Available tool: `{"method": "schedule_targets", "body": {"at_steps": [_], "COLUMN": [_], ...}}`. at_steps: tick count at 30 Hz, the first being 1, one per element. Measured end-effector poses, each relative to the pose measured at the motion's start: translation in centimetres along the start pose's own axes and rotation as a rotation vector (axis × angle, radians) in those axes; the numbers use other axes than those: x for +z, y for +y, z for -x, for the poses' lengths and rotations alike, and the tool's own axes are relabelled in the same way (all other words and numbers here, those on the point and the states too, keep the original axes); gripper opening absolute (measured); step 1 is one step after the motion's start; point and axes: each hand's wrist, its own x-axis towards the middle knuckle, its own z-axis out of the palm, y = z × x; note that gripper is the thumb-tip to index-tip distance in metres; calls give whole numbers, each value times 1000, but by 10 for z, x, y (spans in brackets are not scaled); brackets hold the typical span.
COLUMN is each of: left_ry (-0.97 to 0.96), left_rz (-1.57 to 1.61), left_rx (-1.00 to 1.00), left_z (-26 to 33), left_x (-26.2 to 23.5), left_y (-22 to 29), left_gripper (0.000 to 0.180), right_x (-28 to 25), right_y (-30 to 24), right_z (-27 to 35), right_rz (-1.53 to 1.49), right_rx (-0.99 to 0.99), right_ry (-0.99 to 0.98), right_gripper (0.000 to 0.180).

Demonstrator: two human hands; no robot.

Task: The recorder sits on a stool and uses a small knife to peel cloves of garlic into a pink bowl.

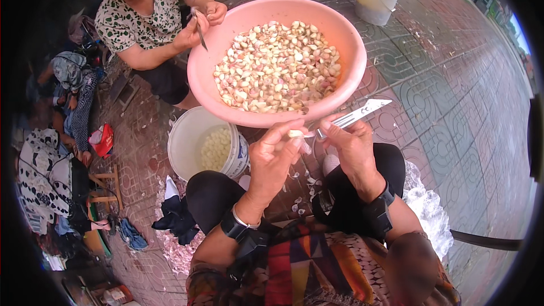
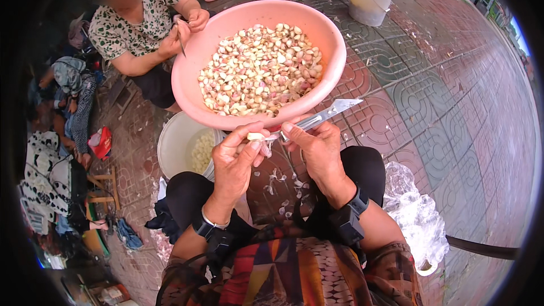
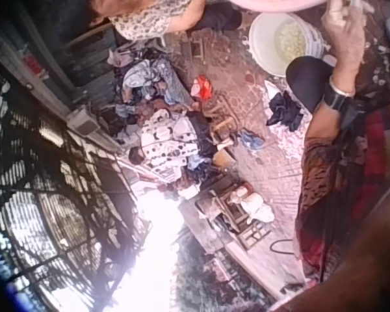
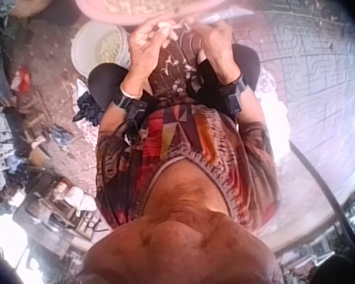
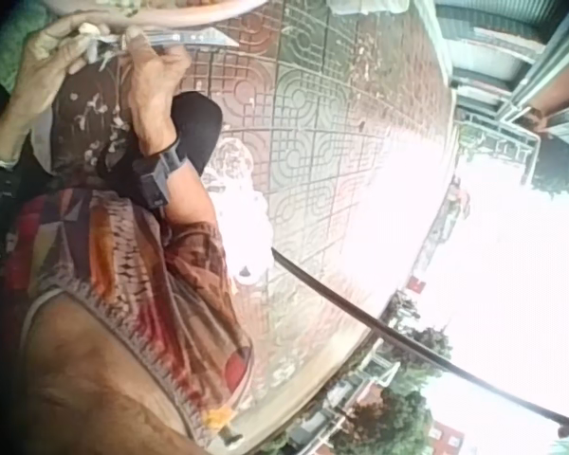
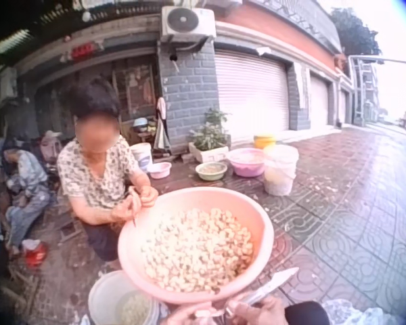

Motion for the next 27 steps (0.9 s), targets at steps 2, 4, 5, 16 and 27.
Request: {"method": "schedule_targets", "body": {"at_steps": [2,4,5,16,27], "left_ry": [-7,-13,-12,-4,-31], "left_rz": [-49,-96,-272,-898,262], "left_rx": [-14,-30,82,483,-65], "left_z": [2,2,1,-8,-4], "left_x": [0,0,0,5,-4], "left_y": [4,5,4,1,5], "left_gripper": [28,27,26,27,23], "right_x": [-1,9,12,15,2], "right_y": [1,-10,-14,-5,-6], "right_z": [1,9,14,14,0], "right_rz": [-72,1,73,131,5], "right_rx": [-95,-209,-323,-219,-112], "right_ry": [25,-13,-49,-113,11], "right_gripper": [9,12,14,14,5]}}
